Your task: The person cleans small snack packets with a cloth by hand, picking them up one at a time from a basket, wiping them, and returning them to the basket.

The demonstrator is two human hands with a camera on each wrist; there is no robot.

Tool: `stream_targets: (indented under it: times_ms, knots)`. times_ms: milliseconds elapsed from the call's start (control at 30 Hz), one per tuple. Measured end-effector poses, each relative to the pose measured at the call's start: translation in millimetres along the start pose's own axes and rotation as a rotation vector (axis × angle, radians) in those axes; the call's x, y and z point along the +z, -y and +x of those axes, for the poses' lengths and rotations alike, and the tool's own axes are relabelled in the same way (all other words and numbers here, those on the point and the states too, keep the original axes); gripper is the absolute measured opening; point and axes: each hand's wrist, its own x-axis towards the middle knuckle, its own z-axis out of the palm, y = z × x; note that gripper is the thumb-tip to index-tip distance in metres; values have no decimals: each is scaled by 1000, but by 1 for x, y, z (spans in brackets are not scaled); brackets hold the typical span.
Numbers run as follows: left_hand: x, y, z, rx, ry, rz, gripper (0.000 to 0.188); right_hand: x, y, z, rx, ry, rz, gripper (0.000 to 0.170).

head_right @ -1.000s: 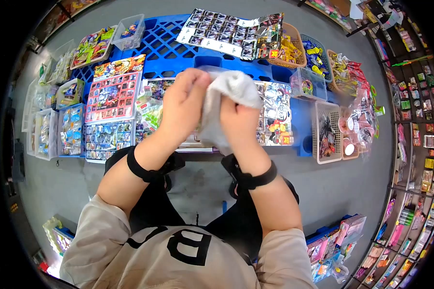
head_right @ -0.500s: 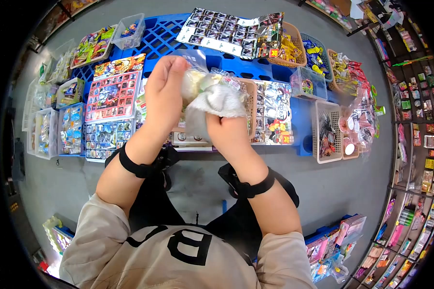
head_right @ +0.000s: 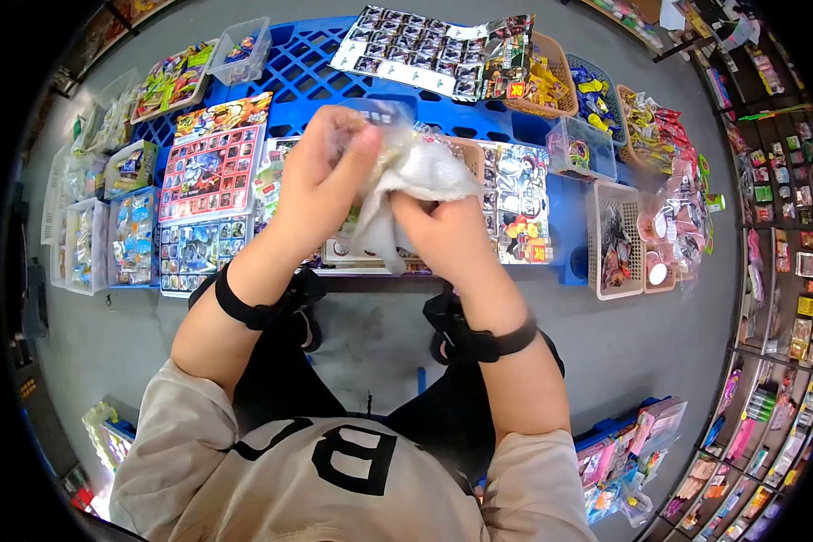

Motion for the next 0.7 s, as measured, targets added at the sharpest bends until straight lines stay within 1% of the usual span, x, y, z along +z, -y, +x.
stream_targets:
  times_ms: [33,67,100,133,167,200,233,267,300,333,367,433,500,533,600,633,700]
  knots:
    - [-2,3,2,10,-17,-11,23,-3,3,1,-4,1,0,28]
    - [-3,0,2,12,-18,-9,23,-5,6,1,58,59,25,28]
    - [-5,-6,1,-13,10,62,22,-6,7,1,121,116,50,29]
    - [-6,-9,1,-40,39,132,22,-6,6,0,122,114,52,29]
    - [-5,-7,1,-41,41,133,22,-6,4,-1,131,59,131,30]
    - [-4,-3,2,18,8,196,23,-6,2,-2,140,5,208,32]
    - [-4,0,3,77,-27,259,24,-4,0,-1,141,6,208,32]
    - [-3,-1,2,76,-29,259,24,-2,-2,0,127,-85,237,33]
    - [-1,-3,1,151,-33,235,23,1,-3,0,114,-175,265,35]
    - [1,-5,-1,226,-35,211,23,3,-3,0,114,-173,265,35]
    - [2,-6,-2,225,-35,210,23,5,-1,1,120,-198,314,37]
    - [3,-9,-4,223,36,158,21,4,-2,1,126,-223,361,39]
    - [2,-9,-4,206,24,185,21,-1,-7,1,123,-128,152,40]
    - [1,-9,-3,192,11,213,22,-1,-4,1,123,-127,152,40]
    - [2,-6,-2,226,-4,210,20,-2,3,2,136,-5,198,31]
    - [3,-4,-1,257,-18,205,20,-5,1,2,136,-3,198,31]
    - [3,-6,0,253,-17,183,20,-10,-4,2,143,13,115,31]
